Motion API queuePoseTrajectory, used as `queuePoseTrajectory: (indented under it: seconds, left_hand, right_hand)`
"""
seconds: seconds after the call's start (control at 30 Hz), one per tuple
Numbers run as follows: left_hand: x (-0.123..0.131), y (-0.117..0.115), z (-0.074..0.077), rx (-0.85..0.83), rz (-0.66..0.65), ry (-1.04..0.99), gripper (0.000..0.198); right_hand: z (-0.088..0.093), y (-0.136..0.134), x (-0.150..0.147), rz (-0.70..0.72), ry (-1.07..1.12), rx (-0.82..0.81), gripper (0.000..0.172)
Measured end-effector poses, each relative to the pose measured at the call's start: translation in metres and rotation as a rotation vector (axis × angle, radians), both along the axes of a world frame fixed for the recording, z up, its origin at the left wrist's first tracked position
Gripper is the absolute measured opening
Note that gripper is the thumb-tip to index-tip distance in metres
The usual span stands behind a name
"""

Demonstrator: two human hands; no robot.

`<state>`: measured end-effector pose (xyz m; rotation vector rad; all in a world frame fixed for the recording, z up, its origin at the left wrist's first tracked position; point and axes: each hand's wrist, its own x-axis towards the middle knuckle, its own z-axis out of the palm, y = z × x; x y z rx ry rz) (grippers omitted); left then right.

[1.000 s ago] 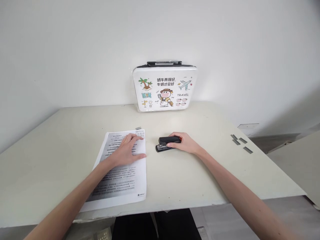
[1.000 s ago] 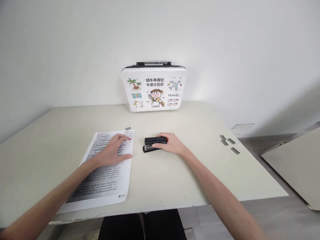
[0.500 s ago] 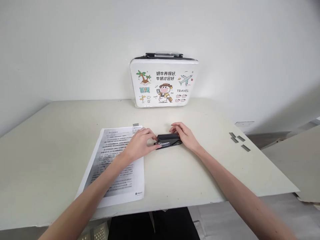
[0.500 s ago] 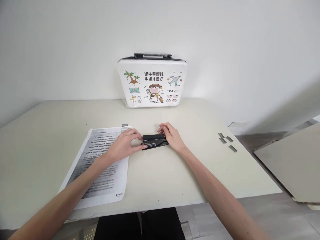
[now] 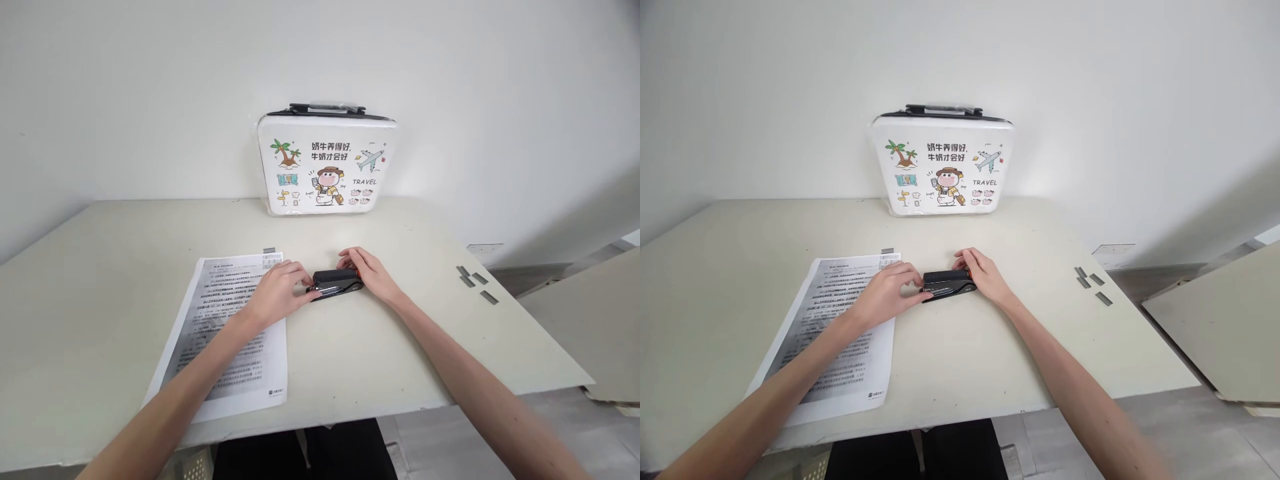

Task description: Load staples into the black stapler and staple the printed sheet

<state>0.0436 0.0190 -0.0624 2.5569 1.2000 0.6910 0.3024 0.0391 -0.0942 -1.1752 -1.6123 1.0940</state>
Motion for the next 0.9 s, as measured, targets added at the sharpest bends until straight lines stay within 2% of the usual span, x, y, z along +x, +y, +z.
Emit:
queuePoseTrajectory:
  seconds: [0.13,0.3,0.6,0.9]
  left_hand:
    - [0.001,-0.004,0.0,0.026,0.013,0.01,0.027]
    - [0.002,-0.008,0.0,0.036,0.022,0.012,0.025]
    - [-0.004,-0.012,0.003,0.062,0.026,0.063,0.024]
    - [-0.026,-0.018,0.009,0.072,0.03,0.091,0.026]
  right_hand:
    - [0.004,-0.004,0.003,0.028,-0.018,0.02,0.053]
    - [0.007,-0.009,0.004,0.152,-0.166,0.053,0.038]
    - [0.006,-0.008,0.003,0.183,-0.158,0.02,0.041]
    - [0.004,-0.006,0.007,0.212,-0.159,0.011,0.042]
